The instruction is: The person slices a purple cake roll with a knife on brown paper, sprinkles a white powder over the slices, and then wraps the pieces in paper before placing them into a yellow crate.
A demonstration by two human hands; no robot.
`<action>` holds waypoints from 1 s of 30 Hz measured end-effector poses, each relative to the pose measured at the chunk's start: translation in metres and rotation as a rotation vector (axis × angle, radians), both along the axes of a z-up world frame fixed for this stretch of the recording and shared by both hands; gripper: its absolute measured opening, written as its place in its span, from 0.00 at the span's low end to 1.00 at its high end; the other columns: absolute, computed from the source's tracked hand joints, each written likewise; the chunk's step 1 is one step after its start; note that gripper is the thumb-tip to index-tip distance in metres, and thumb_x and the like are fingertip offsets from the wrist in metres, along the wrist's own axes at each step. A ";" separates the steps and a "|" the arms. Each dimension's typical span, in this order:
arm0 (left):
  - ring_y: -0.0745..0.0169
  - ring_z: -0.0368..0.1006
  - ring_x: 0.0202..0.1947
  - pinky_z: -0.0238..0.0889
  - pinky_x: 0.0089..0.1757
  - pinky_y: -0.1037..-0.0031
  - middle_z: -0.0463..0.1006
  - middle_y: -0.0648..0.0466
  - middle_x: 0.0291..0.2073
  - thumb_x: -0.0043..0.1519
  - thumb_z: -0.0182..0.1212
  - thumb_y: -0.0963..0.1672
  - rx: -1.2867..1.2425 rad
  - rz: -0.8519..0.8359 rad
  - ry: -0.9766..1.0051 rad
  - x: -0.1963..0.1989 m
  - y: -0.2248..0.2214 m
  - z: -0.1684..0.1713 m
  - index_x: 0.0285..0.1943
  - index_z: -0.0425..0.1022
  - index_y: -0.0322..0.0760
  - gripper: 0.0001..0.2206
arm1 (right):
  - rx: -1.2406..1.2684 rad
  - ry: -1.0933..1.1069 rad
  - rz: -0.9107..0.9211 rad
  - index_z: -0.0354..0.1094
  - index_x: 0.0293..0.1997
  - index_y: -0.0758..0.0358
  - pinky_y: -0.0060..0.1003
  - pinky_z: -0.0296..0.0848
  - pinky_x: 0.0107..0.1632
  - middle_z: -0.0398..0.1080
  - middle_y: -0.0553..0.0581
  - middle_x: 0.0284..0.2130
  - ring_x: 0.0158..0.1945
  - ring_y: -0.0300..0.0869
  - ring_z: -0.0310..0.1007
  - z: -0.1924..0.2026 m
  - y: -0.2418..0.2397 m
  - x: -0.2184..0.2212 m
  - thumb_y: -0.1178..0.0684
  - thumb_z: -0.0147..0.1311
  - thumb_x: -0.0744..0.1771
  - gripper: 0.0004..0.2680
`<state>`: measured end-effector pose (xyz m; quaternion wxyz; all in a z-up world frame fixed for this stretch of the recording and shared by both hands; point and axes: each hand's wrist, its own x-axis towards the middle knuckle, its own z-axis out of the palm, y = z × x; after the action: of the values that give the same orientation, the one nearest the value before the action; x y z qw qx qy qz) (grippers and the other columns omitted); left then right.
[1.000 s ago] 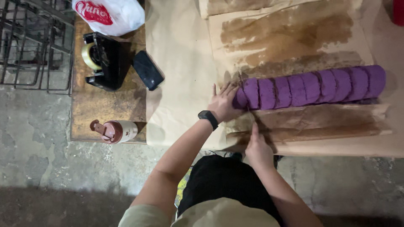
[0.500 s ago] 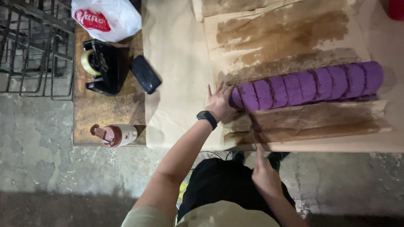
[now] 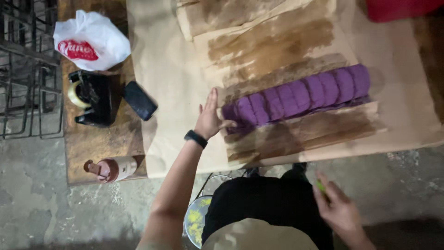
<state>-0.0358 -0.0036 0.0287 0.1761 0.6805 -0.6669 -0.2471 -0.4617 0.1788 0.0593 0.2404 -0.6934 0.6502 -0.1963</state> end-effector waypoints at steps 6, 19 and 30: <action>0.39 0.63 0.70 0.60 0.64 0.53 0.64 0.40 0.73 0.54 0.77 0.50 -0.386 0.150 0.087 -0.039 0.020 0.021 0.71 0.67 0.35 0.36 | -0.129 0.137 0.069 0.69 0.68 0.47 0.39 0.76 0.36 0.77 0.52 0.42 0.32 0.44 0.77 0.011 -0.086 -0.065 0.48 0.62 0.66 0.21; 0.64 0.76 0.41 0.69 0.41 0.75 0.82 0.51 0.45 0.64 0.64 0.46 -0.048 0.980 0.993 -0.298 0.083 0.002 0.59 0.77 0.32 0.18 | -0.165 0.011 0.880 0.73 0.59 0.50 0.37 0.75 0.37 0.75 0.50 0.37 0.33 0.42 0.76 0.018 -0.315 -0.193 0.47 0.62 0.65 0.16; 0.63 0.71 0.44 0.67 0.46 0.69 0.75 0.57 0.43 0.70 0.55 0.46 -0.103 1.206 2.140 -0.496 0.055 -0.074 0.53 0.71 0.45 0.06 | -0.143 0.108 1.087 0.73 0.60 0.48 0.37 0.73 0.33 0.75 0.49 0.35 0.30 0.42 0.75 -0.010 -0.339 -0.214 0.46 0.62 0.65 0.17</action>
<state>-0.5320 0.0512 -0.0452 0.7470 0.3268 0.2258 -0.5331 -0.6762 -0.1600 0.0490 0.2257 -0.9531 0.1949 -0.0514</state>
